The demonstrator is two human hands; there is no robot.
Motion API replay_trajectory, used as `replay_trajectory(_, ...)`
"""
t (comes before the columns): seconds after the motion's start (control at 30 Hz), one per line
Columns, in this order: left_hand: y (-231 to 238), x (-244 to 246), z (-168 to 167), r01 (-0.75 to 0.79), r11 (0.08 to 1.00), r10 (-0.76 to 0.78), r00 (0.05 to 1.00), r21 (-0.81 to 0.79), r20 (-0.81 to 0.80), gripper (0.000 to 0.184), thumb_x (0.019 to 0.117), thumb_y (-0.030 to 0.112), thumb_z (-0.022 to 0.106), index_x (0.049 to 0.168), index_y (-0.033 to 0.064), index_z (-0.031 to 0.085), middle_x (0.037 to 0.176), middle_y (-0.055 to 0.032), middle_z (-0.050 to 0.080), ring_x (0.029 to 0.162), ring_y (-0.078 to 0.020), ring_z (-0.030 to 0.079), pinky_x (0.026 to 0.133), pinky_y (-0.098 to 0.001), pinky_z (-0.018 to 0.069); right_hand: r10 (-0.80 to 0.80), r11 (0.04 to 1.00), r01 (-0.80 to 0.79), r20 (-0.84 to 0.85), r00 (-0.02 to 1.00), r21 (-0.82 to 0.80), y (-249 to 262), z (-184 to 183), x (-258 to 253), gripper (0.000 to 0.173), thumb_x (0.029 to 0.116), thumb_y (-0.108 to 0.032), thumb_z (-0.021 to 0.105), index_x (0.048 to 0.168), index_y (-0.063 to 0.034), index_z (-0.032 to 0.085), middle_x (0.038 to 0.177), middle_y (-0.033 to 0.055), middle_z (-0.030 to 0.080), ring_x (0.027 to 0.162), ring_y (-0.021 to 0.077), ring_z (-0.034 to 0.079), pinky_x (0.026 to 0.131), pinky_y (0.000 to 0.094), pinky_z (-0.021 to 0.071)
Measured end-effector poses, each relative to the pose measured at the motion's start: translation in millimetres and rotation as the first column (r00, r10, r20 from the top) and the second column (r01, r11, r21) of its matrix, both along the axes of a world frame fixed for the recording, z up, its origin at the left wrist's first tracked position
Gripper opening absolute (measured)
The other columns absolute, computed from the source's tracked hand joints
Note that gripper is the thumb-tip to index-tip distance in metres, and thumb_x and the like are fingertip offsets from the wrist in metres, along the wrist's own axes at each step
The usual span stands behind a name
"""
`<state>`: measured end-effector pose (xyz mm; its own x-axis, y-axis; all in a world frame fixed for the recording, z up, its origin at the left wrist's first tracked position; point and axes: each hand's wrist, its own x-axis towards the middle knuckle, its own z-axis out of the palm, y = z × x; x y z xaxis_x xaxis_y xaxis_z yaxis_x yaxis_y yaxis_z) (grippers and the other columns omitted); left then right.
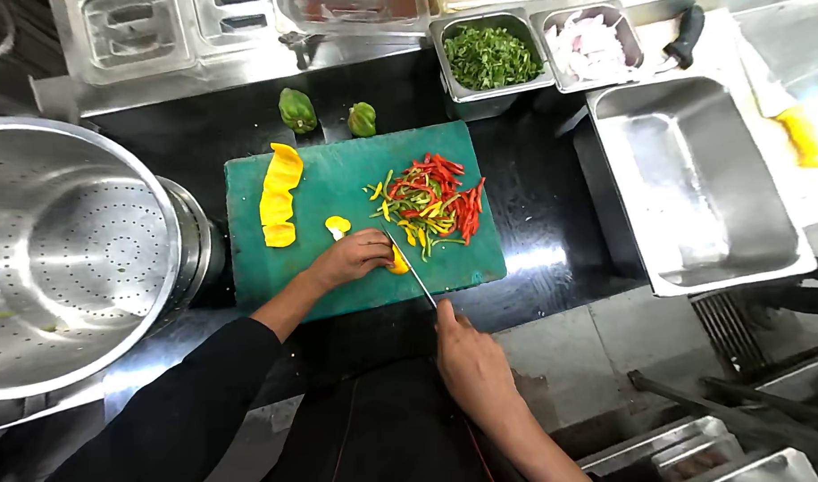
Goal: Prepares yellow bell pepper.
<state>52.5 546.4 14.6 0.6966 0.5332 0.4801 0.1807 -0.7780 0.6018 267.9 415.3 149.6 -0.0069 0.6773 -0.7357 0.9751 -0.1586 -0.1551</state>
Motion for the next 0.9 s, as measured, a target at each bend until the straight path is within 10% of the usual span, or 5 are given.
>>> replay_trajectory(0.9, -6.0, -3.7, -2.1, -0.027, 0.998, 0.026, 0.999, 0.053, 0.035, 0.014, 0.0971, 0.007, 0.066, 0.091, 0.0006, 0.076, 0.099, -0.0127, 0.074, 0.107, -0.0231, 0.068, 0.104, -0.0323, 0.0506, 0.023, 0.988, -0.015, -0.051, 0.998, 0.156, 24.8, -27.7, -15.9, 0.028, 0.1108, -0.023, 0.044, 0.136, -0.011, 0.045, 0.097, 0.0175, 0.068, 0.084, 0.0376, 0.072, 0.069, 0.0505, 0.0577)
